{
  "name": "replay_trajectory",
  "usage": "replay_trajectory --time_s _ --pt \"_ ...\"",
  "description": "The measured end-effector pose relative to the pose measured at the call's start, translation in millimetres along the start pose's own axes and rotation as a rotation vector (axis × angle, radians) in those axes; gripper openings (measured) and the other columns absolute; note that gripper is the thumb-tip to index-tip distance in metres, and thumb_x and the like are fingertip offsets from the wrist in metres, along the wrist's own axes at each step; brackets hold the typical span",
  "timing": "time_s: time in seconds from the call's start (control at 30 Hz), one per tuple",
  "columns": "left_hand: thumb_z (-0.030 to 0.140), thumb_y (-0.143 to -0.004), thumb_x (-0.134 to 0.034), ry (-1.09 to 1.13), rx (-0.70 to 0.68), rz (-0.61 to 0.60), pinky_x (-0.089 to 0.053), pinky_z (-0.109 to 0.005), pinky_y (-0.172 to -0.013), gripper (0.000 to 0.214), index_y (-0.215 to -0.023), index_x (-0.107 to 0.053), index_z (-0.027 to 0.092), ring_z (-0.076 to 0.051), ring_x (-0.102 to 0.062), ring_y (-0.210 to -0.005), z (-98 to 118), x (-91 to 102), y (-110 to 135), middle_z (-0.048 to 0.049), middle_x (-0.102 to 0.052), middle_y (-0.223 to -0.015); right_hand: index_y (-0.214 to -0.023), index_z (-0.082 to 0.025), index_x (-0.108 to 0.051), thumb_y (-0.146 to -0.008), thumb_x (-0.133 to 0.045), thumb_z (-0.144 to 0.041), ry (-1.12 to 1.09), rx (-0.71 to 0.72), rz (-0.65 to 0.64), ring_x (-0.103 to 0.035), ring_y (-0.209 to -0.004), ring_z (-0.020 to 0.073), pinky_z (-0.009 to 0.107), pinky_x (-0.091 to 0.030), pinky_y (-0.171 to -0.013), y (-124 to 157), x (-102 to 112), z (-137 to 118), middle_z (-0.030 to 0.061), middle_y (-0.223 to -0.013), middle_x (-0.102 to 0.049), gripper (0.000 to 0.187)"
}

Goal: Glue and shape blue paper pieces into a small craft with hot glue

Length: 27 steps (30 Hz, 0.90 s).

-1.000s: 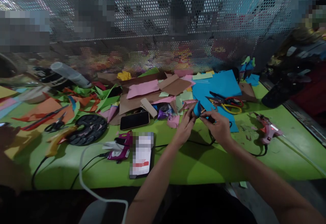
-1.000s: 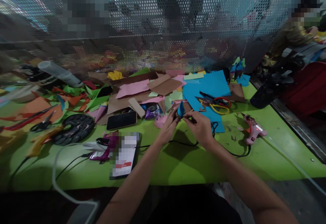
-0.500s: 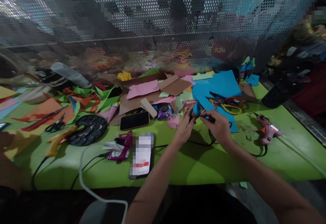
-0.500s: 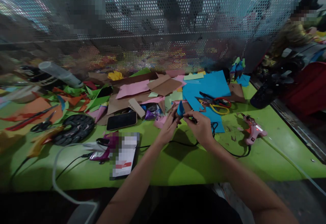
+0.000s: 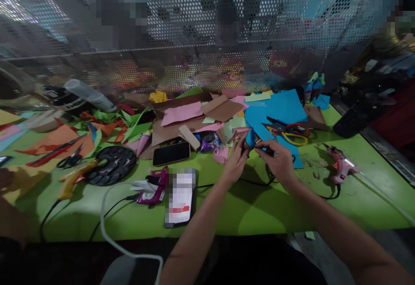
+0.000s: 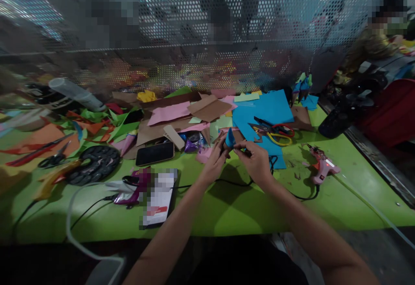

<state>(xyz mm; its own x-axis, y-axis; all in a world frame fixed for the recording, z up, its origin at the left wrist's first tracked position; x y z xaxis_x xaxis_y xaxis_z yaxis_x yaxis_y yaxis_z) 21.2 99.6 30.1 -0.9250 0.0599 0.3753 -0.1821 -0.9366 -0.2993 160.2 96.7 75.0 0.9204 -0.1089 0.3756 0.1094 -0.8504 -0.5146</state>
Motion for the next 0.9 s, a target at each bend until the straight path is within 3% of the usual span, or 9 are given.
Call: replay_trajectory --time_s 0.47,0.9 --pt "0.043 -0.101 -0.032 -0.063 -0.066 -0.003 -0.020 -0.043 -0.122 0.054 -0.152 -0.024 0.028 -0.023 -0.019 -0.150 2.3 -1.7 -0.8 -0.0091 -0.033 -0.157 -0.085 -0.020 -0.070 -0.086 -0.065 -0.026 -0.029 -0.022 -0.033 -0.059 -0.067 0.0158 0.028 -0.049 -0.063 -0.1 -3.9 2.2 0.0035 -0.082 -0.071 0.007" --pt "0.038 -0.101 -0.031 -0.217 0.041 -0.021 -0.030 -0.049 -0.115 0.057 -0.154 -0.021 0.022 -0.030 -0.033 -0.143 -3.0 -10.5 2.1 -0.0181 -0.035 -0.150 -0.082 -0.020 -0.063 -0.088 -0.062 -0.025 0.110 -0.002 -0.009 -0.054 -0.062 0.0139 0.027 -0.043 -0.060 2.9 -2.5 3.3 0.0020 -0.079 -0.067 0.008"
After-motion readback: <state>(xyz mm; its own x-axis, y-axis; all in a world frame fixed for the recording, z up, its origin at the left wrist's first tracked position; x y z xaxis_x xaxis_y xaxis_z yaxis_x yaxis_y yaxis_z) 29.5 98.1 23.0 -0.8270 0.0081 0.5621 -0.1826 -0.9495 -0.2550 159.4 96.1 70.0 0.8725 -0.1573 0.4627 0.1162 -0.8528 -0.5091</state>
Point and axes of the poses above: each hand's wrist, its own y-axis away from the middle knuckle, its own x-axis out of the back of the hand, z = x × y, the point moved 10 cm from there along -y, towards the middle knuckle
